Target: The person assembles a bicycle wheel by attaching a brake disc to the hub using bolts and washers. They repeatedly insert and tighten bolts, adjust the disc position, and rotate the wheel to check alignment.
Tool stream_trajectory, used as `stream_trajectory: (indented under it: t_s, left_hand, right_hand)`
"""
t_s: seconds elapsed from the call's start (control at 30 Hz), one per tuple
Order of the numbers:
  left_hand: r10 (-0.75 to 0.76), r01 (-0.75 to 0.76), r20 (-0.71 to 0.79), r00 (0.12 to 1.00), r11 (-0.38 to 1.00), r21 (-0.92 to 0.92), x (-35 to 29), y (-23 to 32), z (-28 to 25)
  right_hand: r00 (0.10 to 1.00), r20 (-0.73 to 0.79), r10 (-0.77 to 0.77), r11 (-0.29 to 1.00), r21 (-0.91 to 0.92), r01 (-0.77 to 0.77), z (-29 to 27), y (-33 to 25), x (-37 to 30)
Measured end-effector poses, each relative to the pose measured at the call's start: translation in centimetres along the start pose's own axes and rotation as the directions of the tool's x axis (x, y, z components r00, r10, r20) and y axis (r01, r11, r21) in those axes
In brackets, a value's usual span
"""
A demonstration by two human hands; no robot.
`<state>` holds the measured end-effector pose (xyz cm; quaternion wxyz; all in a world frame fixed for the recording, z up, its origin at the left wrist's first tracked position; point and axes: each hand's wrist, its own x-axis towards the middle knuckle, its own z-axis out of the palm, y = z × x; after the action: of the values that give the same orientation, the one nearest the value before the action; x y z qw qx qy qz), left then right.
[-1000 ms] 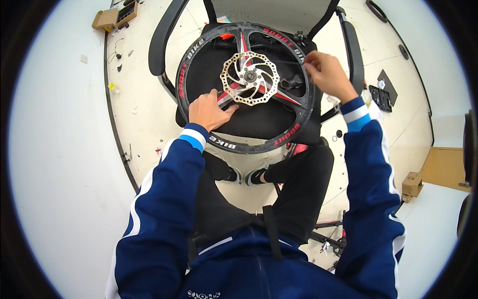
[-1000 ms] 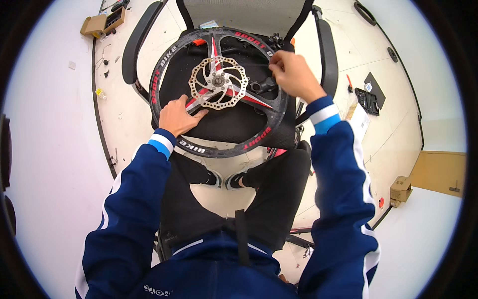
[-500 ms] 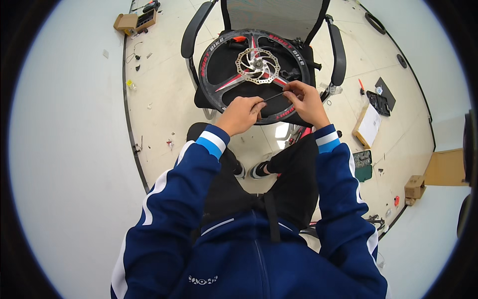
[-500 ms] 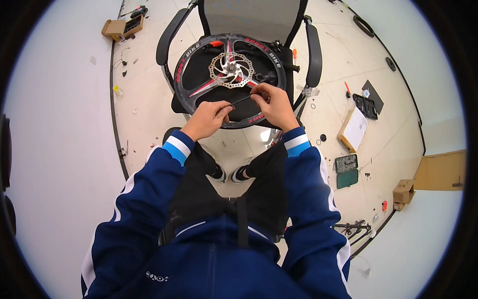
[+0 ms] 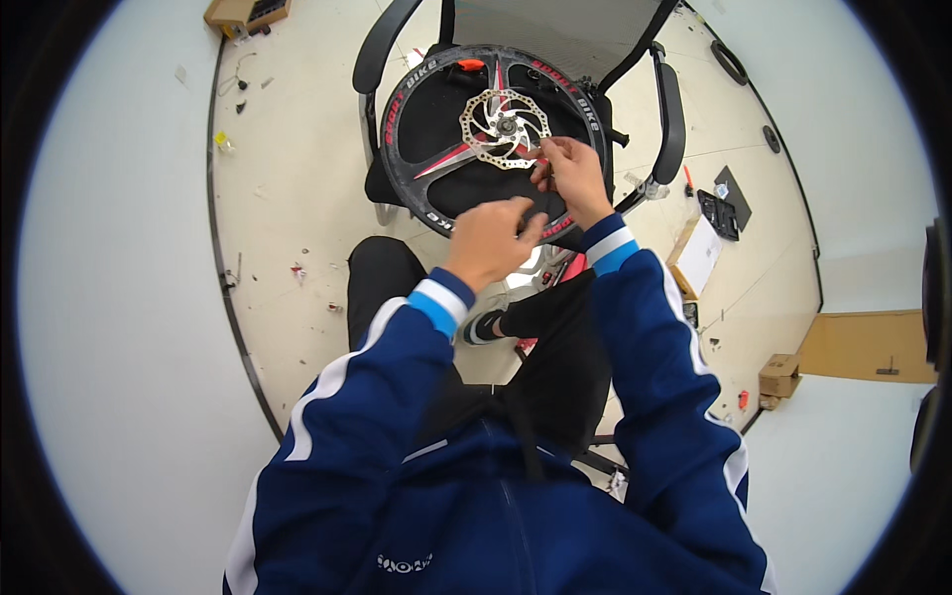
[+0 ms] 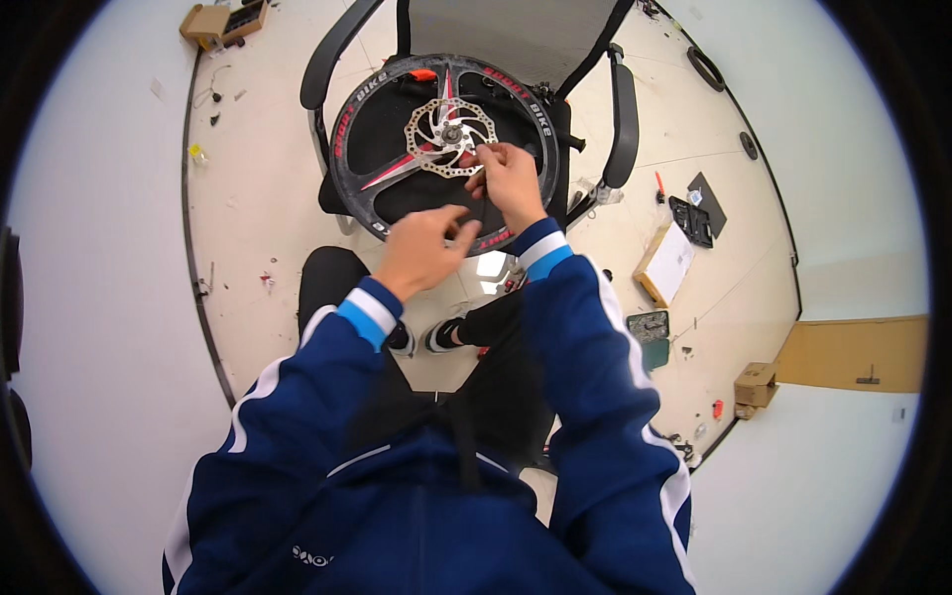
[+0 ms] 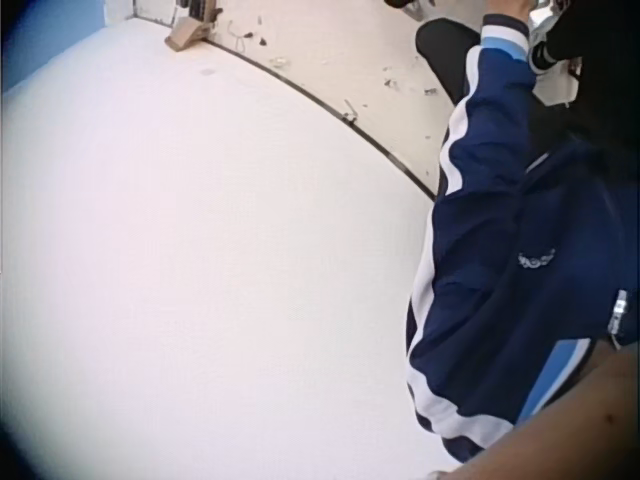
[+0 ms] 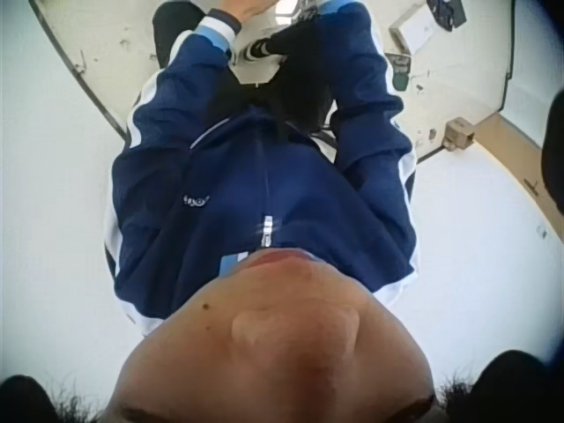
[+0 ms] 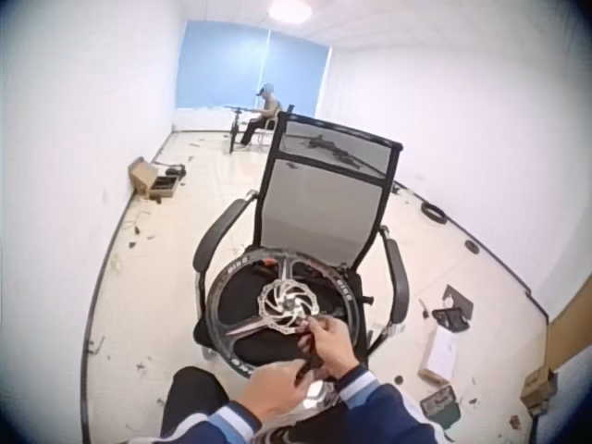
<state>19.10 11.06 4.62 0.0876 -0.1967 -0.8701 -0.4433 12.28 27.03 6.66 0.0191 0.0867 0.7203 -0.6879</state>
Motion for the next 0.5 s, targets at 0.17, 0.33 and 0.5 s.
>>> stream_trajectory:
  t_s: [0.17, 0.33, 0.5]
  left_hand:
    - [-0.381, 0.267, -0.355, 0.854, 0.905, -0.331, 1.8, -6.9, -3.6]
    - [-0.688, 0.606, -0.385, 0.615, 0.725, -0.328, 1.4, -14.5, -3.5]
    - [-0.752, 0.674, -0.306, 0.584, 0.659, -0.333, 2.9, -15.5, -2.5]
  right_hand:
    - [0.936, 0.265, -0.232, 0.686, -0.637, 0.351, -4.4, -1.7, 6.4]
    - [0.831, 0.512, -0.217, 0.362, -0.749, 0.555, -2.2, -1.3, 8.8]
    - [0.771, 0.621, -0.142, 0.278, -0.723, 0.633, -2.5, -0.9, 10.7]
